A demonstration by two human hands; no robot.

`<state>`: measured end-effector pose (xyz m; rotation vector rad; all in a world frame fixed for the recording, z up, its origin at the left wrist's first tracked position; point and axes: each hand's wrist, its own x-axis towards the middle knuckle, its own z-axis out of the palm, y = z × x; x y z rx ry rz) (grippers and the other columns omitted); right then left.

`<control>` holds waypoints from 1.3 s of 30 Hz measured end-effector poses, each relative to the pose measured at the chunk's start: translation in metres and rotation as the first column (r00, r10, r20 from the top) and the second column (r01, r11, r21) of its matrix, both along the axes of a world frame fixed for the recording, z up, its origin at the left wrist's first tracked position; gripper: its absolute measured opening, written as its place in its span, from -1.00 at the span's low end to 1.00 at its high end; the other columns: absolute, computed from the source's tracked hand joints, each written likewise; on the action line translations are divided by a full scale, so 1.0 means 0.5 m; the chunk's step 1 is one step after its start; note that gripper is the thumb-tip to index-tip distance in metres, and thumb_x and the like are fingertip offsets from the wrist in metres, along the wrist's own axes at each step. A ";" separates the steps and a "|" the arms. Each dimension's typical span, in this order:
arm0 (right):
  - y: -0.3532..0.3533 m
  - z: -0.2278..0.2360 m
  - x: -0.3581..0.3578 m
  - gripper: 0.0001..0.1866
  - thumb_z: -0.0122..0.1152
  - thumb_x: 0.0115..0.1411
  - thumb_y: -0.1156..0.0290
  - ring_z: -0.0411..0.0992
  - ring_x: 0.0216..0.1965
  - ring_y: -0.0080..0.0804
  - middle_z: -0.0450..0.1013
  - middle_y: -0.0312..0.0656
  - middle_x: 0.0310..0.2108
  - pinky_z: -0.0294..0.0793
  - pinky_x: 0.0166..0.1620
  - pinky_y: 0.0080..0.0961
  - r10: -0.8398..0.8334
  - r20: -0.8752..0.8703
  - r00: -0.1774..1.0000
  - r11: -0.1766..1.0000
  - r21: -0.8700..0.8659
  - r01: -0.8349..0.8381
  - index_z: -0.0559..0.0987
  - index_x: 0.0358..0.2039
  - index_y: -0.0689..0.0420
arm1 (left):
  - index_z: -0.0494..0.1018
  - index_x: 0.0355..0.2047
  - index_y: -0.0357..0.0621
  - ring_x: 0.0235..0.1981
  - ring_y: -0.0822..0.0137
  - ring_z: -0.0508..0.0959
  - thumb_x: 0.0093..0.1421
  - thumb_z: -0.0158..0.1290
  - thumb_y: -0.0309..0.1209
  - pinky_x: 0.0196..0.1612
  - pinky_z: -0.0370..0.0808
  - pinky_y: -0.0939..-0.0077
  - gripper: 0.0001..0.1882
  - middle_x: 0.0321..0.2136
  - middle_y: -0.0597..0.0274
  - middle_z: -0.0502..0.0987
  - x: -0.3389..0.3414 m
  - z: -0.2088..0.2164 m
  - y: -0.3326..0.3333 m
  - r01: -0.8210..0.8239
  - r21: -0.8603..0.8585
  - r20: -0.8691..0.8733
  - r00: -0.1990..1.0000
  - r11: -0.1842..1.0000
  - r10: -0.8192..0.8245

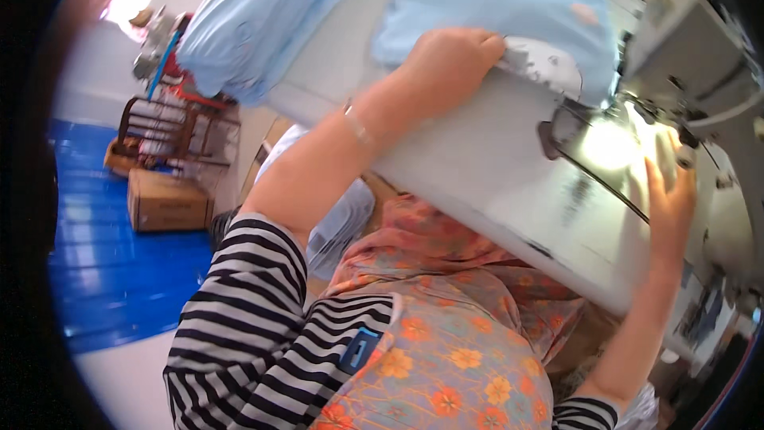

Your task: The person is using an industrial sewing machine to sew the edges of light blue fabric items featuring cartoon prints.

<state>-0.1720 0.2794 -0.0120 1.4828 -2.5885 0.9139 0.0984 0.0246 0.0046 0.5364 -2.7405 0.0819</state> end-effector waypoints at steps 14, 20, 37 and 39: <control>-0.018 -0.076 -0.104 -0.58 0.08 0.38 0.38 0.21 0.32 -0.37 0.24 -0.12 0.32 0.18 0.31 -0.45 0.191 0.200 0.961 0.980 -0.093 -0.175 0.42 0.21 0.23 | 0.45 -0.03 -0.13 -0.15 -0.04 0.58 0.15 -0.08 -0.56 -0.11 0.53 0.16 -0.64 -0.12 0.03 0.56 0.829 -0.251 0.423 -0.766 0.310 0.381 0.643 0.563 0.665; -0.012 -0.080 -0.112 -0.61 0.08 0.38 0.37 0.21 0.32 -0.27 0.24 -0.07 0.31 0.21 0.31 -0.40 0.204 0.150 0.967 0.979 -0.043 -0.200 0.47 0.16 0.24 | 0.43 0.09 -0.09 -0.03 -0.01 0.57 0.16 -0.12 -0.59 0.00 0.51 0.21 -0.54 0.02 0.03 0.54 0.896 -0.380 0.404 -0.877 0.233 0.208 0.467 0.420 0.860; -0.007 -0.068 -0.077 -0.64 0.05 0.37 0.43 0.27 0.28 -0.31 0.29 -0.09 0.28 0.20 0.31 -0.40 0.197 0.148 0.969 0.979 -0.083 -0.187 0.48 0.14 0.25 | 0.36 0.18 -0.18 0.24 -0.05 0.32 0.14 0.04 -0.36 0.27 0.26 0.04 -0.44 0.24 -0.05 0.33 0.825 -0.500 0.392 -0.842 0.238 0.474 0.535 0.483 0.699; 0.001 -0.063 -0.055 -0.65 0.04 0.37 0.45 0.27 0.28 -0.31 0.30 -0.09 0.27 0.18 0.32 -0.39 0.195 0.160 0.968 0.977 -0.113 -0.178 0.48 0.13 0.26 | 0.33 0.21 -0.17 0.30 -0.07 0.23 0.14 0.09 -0.27 0.33 0.16 -0.04 -0.39 0.29 -0.09 0.25 0.763 -0.439 0.346 -0.884 0.185 0.576 0.452 0.430 0.681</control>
